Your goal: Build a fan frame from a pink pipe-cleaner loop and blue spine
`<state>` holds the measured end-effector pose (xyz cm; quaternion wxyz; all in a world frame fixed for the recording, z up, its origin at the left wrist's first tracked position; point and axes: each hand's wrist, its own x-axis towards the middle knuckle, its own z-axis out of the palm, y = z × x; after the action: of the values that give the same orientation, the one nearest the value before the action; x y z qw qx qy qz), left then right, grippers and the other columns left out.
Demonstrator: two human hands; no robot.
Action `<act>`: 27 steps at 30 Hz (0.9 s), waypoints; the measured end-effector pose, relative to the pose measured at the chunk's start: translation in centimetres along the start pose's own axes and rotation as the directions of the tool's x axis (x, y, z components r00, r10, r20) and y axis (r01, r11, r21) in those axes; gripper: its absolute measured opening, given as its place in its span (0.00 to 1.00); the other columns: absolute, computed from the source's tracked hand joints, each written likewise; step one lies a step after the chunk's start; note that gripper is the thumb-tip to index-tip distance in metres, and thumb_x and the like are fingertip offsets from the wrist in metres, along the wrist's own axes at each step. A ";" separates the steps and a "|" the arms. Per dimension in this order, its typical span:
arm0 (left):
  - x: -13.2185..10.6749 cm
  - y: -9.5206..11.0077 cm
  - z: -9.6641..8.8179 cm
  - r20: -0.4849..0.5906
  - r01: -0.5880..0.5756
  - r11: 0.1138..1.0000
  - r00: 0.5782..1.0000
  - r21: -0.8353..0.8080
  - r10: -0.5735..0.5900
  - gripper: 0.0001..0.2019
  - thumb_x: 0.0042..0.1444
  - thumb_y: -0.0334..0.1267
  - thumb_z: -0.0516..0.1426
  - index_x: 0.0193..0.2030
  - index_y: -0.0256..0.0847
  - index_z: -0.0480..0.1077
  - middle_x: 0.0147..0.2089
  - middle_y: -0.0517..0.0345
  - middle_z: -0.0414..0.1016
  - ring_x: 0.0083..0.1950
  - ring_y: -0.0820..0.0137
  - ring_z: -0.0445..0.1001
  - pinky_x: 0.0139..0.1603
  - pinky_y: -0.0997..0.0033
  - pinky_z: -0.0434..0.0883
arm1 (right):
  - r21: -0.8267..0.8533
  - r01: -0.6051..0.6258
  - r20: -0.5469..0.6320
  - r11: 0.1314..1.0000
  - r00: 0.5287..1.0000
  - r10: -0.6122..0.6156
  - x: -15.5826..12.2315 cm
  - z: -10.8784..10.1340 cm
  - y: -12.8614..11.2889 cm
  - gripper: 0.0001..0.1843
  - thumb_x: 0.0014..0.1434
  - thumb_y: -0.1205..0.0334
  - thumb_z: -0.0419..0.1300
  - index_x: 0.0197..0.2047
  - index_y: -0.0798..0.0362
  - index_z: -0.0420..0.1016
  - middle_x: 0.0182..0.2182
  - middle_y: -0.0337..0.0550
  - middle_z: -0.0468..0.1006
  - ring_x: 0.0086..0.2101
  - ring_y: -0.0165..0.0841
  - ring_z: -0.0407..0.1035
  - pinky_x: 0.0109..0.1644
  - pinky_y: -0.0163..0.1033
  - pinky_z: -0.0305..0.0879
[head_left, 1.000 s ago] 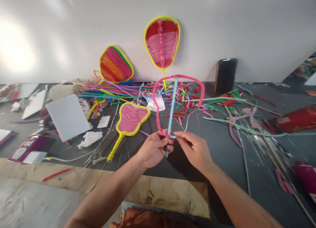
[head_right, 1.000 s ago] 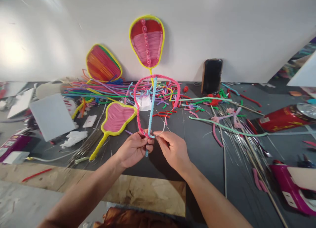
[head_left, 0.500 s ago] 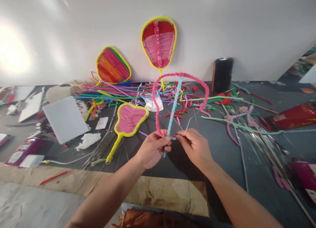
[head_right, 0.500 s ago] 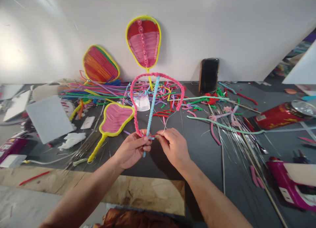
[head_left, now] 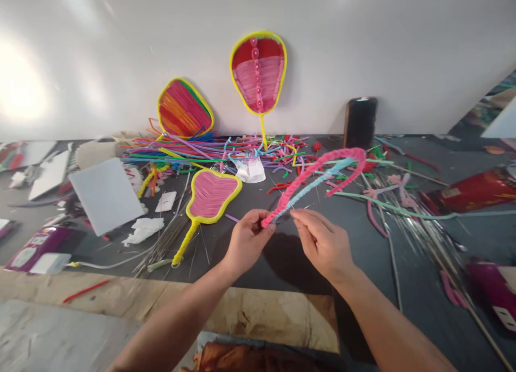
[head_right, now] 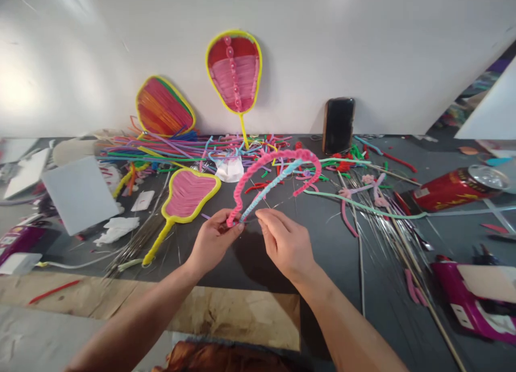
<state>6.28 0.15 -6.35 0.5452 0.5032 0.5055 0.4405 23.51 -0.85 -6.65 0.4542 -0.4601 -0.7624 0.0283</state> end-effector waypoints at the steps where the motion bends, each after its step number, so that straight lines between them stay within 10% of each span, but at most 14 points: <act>1: -0.1 0.0 0.0 -0.003 -0.043 0.998 0.999 0.042 0.043 0.05 0.49 0.34 0.61 0.33 0.39 0.72 0.30 0.62 0.68 0.30 0.74 0.65 0.31 0.77 0.61 | -0.013 -0.009 0.017 1.000 1.000 0.010 -0.1 0.1 -0.2 0.14 0.62 0.71 0.53 0.48 0.51 0.72 0.41 0.47 0.80 0.35 0.32 0.77 0.38 0.35 0.73; 12: -0.7 -0.4 0.0 0.110 -0.353 0.892 0.936 0.282 0.336 0.09 0.50 0.28 0.59 0.36 0.44 0.75 0.37 0.55 0.74 0.39 0.68 0.71 0.43 0.72 0.65 | 0.255 -0.233 0.294 0.938 0.943 0.155 -0.5 0.0 -1.0 0.24 0.63 0.71 0.47 0.61 0.50 0.62 0.49 0.48 0.76 0.34 0.32 0.76 0.37 0.37 0.75; 20: 0.0 -0.8 0.6 -0.066 0.053 0.978 0.996 -0.201 -0.067 0.09 0.50 0.38 0.62 0.36 0.41 0.68 0.31 0.63 0.70 0.34 0.71 0.73 0.38 0.72 0.69 | 0.658 -0.520 0.418 0.544 0.854 0.310 -0.5 0.2 -2.0 0.22 0.64 0.66 0.50 0.61 0.46 0.61 0.61 0.54 0.60 0.32 0.29 0.75 0.19 0.31 0.70; 27: 0.5 -0.4 0.6 -0.094 0.126 0.872 0.977 -0.473 -0.192 0.15 0.43 0.36 0.66 0.35 0.38 0.65 0.25 0.67 0.68 0.25 0.80 0.66 0.28 0.81 0.64 | 0.454 -0.010 0.299 0.891 0.944 -0.142 -0.7 1.1 -1.8 0.22 0.60 0.74 0.53 0.57 0.51 0.68 0.53 0.49 0.73 0.54 0.41 0.64 0.57 0.51 0.67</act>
<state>6.88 0.57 -6.77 0.6476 0.2833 0.4617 0.5360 21.58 -1.94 -6.93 0.4173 -0.3050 -0.8146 0.2631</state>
